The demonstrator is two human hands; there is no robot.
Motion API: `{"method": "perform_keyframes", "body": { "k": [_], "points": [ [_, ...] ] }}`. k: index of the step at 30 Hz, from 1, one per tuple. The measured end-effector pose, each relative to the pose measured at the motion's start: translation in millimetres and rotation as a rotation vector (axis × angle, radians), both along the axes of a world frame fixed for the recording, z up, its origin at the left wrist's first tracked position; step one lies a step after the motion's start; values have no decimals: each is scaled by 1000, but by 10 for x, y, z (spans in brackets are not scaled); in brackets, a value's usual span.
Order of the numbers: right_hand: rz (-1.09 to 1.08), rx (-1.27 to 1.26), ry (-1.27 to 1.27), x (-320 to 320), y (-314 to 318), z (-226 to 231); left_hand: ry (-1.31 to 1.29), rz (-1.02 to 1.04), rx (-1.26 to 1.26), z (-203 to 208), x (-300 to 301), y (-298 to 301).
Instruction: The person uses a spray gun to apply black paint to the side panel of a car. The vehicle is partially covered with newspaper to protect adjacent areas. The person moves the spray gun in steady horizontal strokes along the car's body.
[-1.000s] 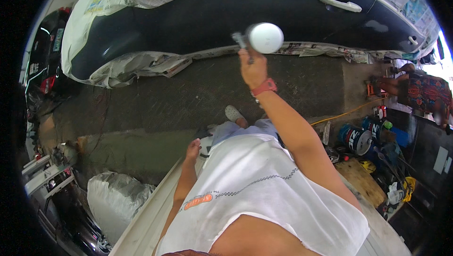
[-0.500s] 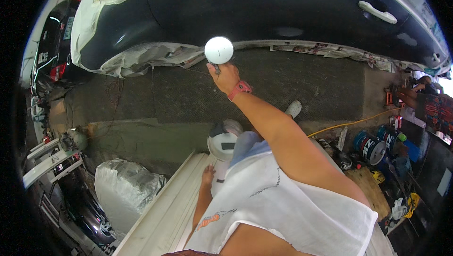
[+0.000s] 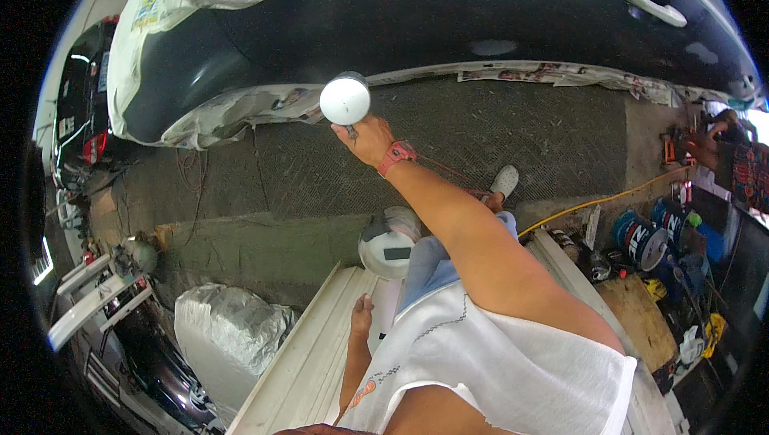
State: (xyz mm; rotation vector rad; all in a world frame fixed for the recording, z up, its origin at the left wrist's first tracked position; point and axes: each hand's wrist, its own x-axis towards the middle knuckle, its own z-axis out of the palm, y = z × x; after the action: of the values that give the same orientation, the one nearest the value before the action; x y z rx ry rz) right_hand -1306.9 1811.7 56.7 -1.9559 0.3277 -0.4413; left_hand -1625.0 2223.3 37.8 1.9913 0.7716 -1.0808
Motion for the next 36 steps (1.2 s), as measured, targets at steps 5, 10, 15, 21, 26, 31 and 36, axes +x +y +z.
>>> {"method": "perform_keyframes", "body": {
  "k": [5,10,15,21,26,31,36],
  "points": [
    [-259,-142,-152,-469,-447,72,-105,-88,-85,-257,182,-115],
    [-305,-2,-94,-987,-917,-121,-57,-238,-130,-199,590,-391],
    [-418,136,-160,-1482,-1494,-76,-36,-369,-49,51,841,-720],
    [-724,100,-112,-2187,-2388,92,-55,-457,-76,-44,933,-789],
    [-766,165,-138,-2307,-2505,225,-117,-758,-8,40,1084,-1088],
    [-522,320,-213,-1994,-2064,570,-35,-767,84,433,1266,-1789],
    [-272,231,-149,-1766,-1941,889,-76,-810,106,522,1318,-2145]
  ]
}}
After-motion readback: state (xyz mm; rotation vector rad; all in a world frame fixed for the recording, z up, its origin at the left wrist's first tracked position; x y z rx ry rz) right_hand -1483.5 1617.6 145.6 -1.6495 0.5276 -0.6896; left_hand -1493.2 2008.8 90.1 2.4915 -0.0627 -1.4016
